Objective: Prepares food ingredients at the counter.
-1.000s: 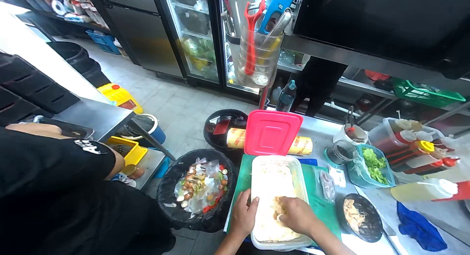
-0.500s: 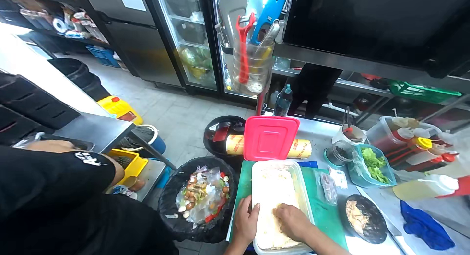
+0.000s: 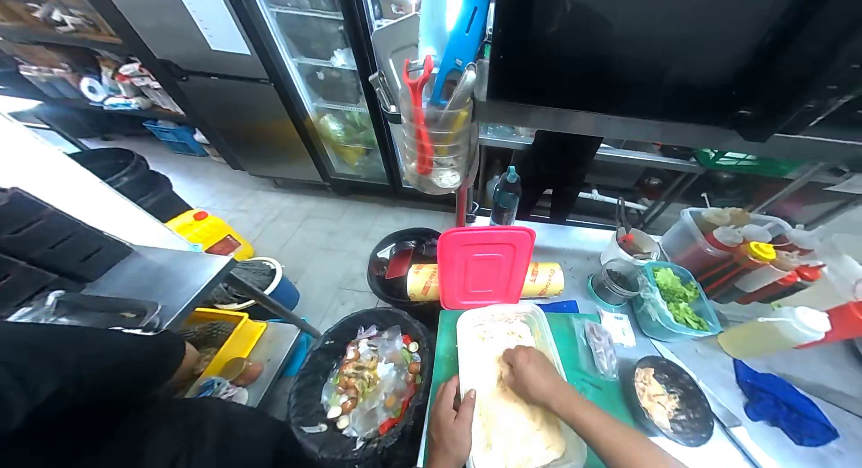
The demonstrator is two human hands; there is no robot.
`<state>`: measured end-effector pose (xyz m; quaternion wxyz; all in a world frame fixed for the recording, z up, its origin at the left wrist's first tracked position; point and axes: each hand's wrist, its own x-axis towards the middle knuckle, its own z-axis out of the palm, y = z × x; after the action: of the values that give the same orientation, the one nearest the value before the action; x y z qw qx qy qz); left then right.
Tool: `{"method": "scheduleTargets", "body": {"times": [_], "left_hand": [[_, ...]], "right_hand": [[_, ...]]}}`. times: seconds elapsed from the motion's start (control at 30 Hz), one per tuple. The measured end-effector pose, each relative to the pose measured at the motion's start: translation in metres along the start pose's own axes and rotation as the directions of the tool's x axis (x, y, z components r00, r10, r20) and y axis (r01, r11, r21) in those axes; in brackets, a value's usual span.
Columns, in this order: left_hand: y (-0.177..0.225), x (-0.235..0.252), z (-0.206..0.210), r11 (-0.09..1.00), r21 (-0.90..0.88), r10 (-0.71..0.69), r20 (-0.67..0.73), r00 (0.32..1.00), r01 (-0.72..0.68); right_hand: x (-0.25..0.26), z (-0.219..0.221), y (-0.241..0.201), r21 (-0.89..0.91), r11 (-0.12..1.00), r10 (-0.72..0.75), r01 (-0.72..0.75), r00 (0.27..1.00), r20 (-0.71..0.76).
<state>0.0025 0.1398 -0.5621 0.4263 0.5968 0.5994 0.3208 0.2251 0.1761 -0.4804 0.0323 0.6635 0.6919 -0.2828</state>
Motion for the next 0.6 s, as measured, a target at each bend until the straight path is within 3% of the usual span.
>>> {"method": "scheduleTargets", "body": {"times": [0.1,0.2,0.33,0.43,0.5,0.53,0.6], "left_hand": [[0.002,-0.002,0.000,1.000,-0.013,0.001,-0.003,1.000,-0.001],[0.004,-0.004,-0.002,1.000,-0.007,0.012,0.004,1.000,-0.012],[0.002,-0.005,0.002,1.000,-0.020,0.023,-0.003,1.000,-0.023],[-0.002,-0.005,0.003,0.999,-0.011,0.039,-0.008,0.999,-0.039],[-0.008,-0.003,0.003,0.997,-0.021,0.068,0.002,0.998,-0.068],[-0.009,-0.003,0.004,0.996,-0.030,0.083,0.009,0.997,-0.083],[-0.008,-0.002,0.005,0.993,-0.050,0.107,0.028,0.994,-0.105]], "right_hand": [[0.027,-0.014,0.006,0.113,0.992,0.070,-0.055,0.988,-0.135],[0.022,-0.013,0.005,0.176,0.980,0.123,-0.094,0.979,-0.163],[-0.013,0.013,0.004,0.206,0.977,0.065,-0.051,0.996,-0.061],[-0.034,0.032,0.009,0.361,0.933,0.023,-0.004,0.999,-0.048],[-0.047,0.031,0.012,0.581,0.813,0.087,-0.036,0.994,-0.060],[-0.055,0.028,0.014,0.716,0.695,0.128,-0.062,0.991,-0.038],[-0.075,0.011,0.021,0.937,0.340,0.165,-0.087,0.986,0.031]]}}
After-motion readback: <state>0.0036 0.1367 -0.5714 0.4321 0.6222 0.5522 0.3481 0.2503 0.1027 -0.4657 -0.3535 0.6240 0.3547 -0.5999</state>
